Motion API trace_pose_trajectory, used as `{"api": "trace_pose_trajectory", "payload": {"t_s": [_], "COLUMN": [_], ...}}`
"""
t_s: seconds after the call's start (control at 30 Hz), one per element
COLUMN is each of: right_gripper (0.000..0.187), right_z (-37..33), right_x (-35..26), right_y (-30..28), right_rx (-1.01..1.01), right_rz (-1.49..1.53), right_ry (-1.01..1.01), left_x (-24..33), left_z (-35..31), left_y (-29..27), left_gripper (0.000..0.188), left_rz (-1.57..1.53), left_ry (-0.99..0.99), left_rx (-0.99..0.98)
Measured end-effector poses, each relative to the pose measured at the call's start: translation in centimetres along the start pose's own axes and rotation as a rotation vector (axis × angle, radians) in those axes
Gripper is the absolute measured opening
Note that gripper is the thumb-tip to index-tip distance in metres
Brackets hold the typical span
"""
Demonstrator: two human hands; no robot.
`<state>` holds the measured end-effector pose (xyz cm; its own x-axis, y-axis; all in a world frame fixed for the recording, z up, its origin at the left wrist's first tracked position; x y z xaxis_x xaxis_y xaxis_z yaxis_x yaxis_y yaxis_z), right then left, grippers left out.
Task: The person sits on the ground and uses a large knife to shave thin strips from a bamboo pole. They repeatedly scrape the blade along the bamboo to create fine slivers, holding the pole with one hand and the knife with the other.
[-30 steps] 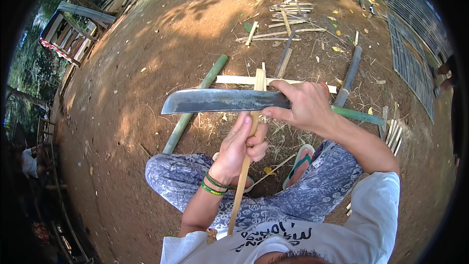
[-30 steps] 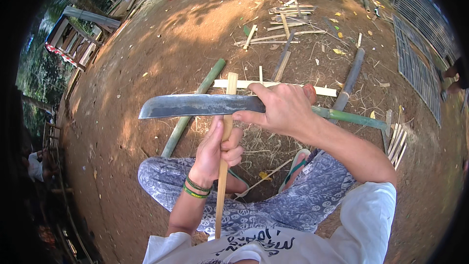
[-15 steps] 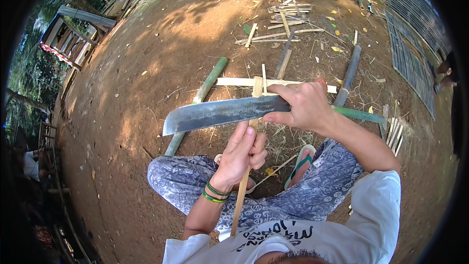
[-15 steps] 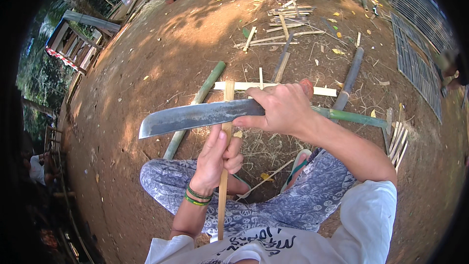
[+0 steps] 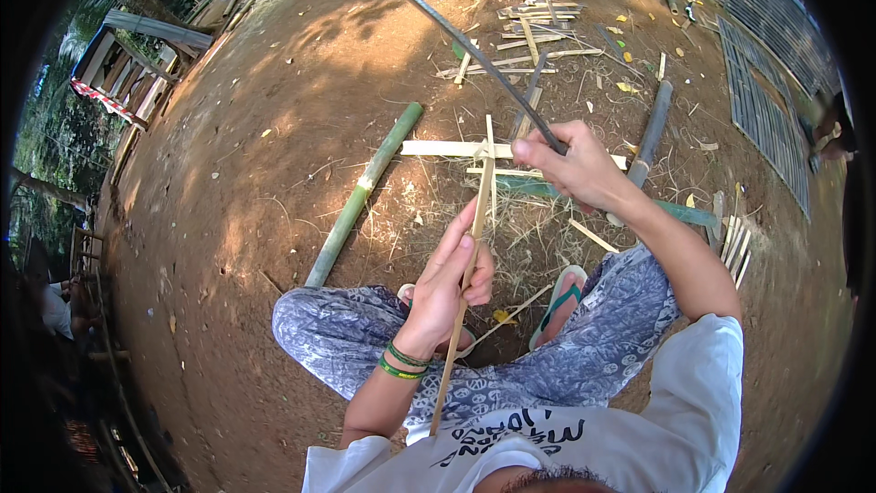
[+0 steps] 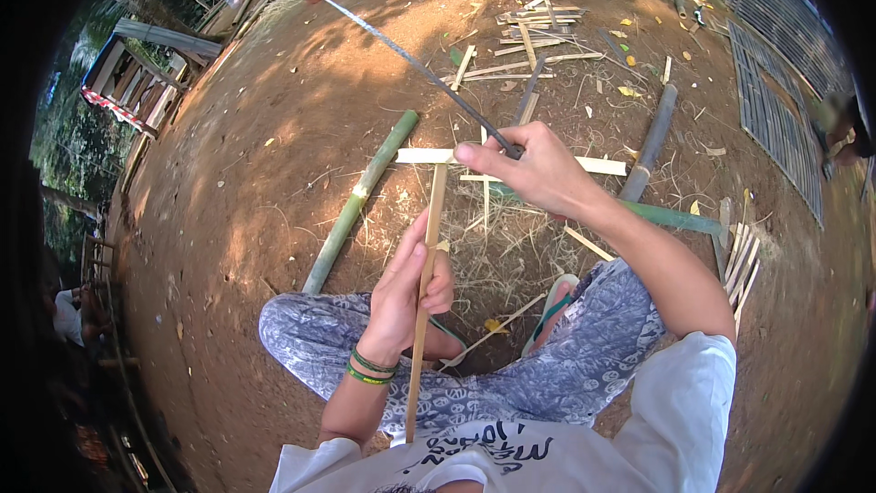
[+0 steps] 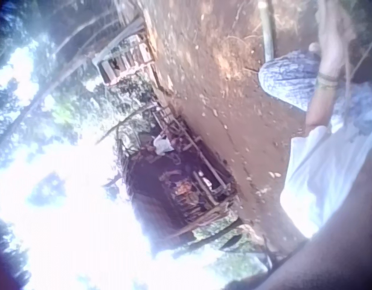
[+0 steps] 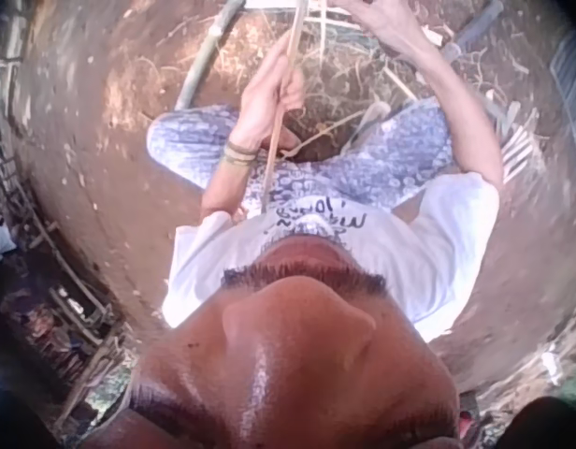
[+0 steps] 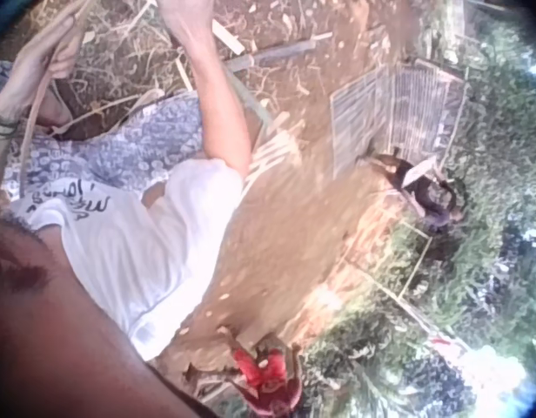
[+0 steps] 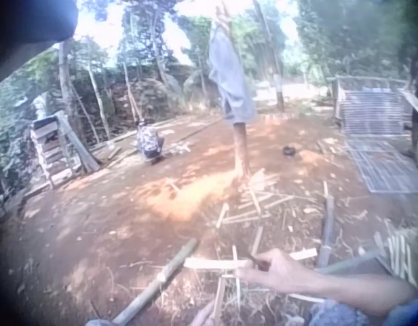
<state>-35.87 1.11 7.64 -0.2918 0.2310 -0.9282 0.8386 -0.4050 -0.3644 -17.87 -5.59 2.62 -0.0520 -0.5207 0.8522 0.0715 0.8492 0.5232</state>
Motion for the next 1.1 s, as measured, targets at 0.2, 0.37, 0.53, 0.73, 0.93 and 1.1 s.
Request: {"api": "trace_pose_trajectory", "payload": {"t_s": [0.2,0.37,0.53,0.73,0.93,1.1], "right_gripper": [0.031,0.024,0.037,0.075,0.069,0.058], "right_z": [0.2,0.9,0.8,0.5,-1.1,-1.2], "right_x": [0.1,1.5,1.0,-1.1,-4.3,-4.5], "right_y": [2.5,-0.2,-2.6,1.7,6.5,4.7], "right_rx": [-0.129,-0.03,0.103,0.001,-0.003,0.061], "right_rz": [0.281,0.398,0.18,-0.344,-0.775,-0.819], "right_ry": [0.026,-0.067,-0.065,-0.097,-0.325,-0.253], "left_x": [-0.1,-1.9,-3.8,0.1,2.2,1.6], "left_z": [1.7,-0.3,-3.4,0.4,2.3,0.8], "left_y": [-0.7,0.7,0.5,-0.8,-0.6,0.1], "left_gripper": [0.025,0.039,0.053,0.053,0.065,0.064], "left_rz": [0.267,-0.051,-0.391,-0.469,-0.437,-0.435], "left_ry": [-0.052,-0.131,-0.081,0.084,0.105,0.077], "left_rx": [0.094,-0.106,-0.209,-0.19,-0.155,-0.135]}}
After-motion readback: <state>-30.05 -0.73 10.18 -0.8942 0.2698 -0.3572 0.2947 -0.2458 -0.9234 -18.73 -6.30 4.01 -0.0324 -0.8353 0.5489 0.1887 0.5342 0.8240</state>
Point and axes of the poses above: each hand's wrist, its own z-axis towards the middle knuckle, its own y-axis out of the palm, x = y × z, the point moved 10 cm from there along z, towards the middle knuckle, and after that the axes turned 15 degrees about -x, right-handed, at the moved point
